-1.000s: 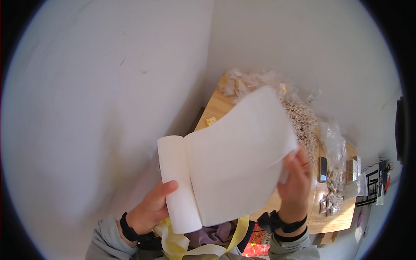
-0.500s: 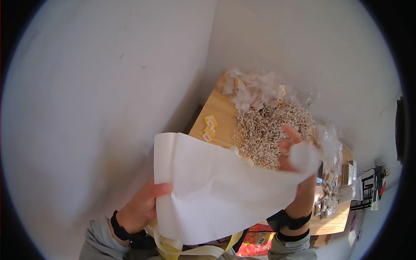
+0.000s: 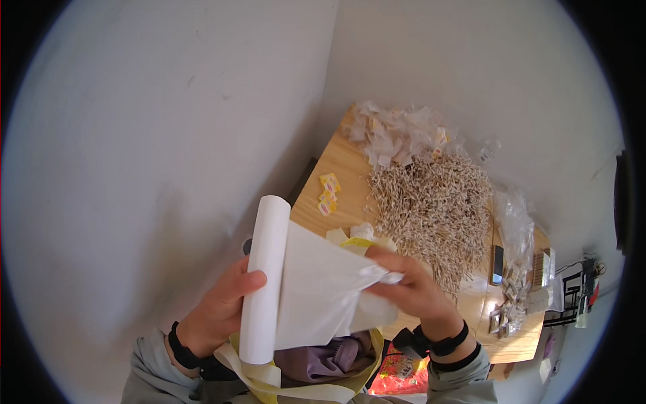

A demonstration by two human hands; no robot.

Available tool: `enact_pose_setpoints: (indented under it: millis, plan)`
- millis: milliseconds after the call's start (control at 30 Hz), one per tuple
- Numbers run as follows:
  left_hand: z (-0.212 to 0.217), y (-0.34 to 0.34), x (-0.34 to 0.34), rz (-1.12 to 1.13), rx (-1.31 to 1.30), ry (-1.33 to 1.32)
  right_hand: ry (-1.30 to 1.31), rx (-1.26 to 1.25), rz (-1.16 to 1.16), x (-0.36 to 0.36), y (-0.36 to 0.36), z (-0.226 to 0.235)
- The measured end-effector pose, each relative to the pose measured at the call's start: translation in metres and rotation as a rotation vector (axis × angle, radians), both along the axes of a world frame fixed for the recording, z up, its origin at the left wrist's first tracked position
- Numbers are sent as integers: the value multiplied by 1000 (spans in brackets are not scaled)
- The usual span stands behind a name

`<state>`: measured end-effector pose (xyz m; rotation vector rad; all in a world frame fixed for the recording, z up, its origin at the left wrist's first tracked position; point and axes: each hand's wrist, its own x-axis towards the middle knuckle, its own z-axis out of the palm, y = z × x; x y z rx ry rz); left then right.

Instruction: Manually organizing and packing cotton swabs into small plastic bags.

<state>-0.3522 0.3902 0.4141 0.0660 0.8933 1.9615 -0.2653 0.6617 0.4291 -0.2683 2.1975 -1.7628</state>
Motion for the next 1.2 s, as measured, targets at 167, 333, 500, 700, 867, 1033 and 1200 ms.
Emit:
enact_pose_setpoints:
  millis: [167, 333, 500, 700, 867, 1033, 1200]
  plan:
    - [-2, 16, 5, -144, 12, -17, 246, -534, -364, 0, 7, 4]
    - [-4, 16, 8, -207, -15, -36, -39, -1184, -632, 5, -27, 20]
    - [12, 18, 5, -85, -143, 26, -281, -1357, -371, 0, -16, 12]
    - [22, 6, 6, -49, -316, 239, -320, -1090, -561, 10, 5, 15]
    - [21, 9, 9, -47, -270, 251, -301, -1170, -574, 13, 7, 17]
    - [24, 9, 10, -81, -302, 293, -297, -1244, -616, 17, 8, 18]
    - [25, 10, 13, -38, -355, 416, -323, -1226, -624, 16, 8, 19]
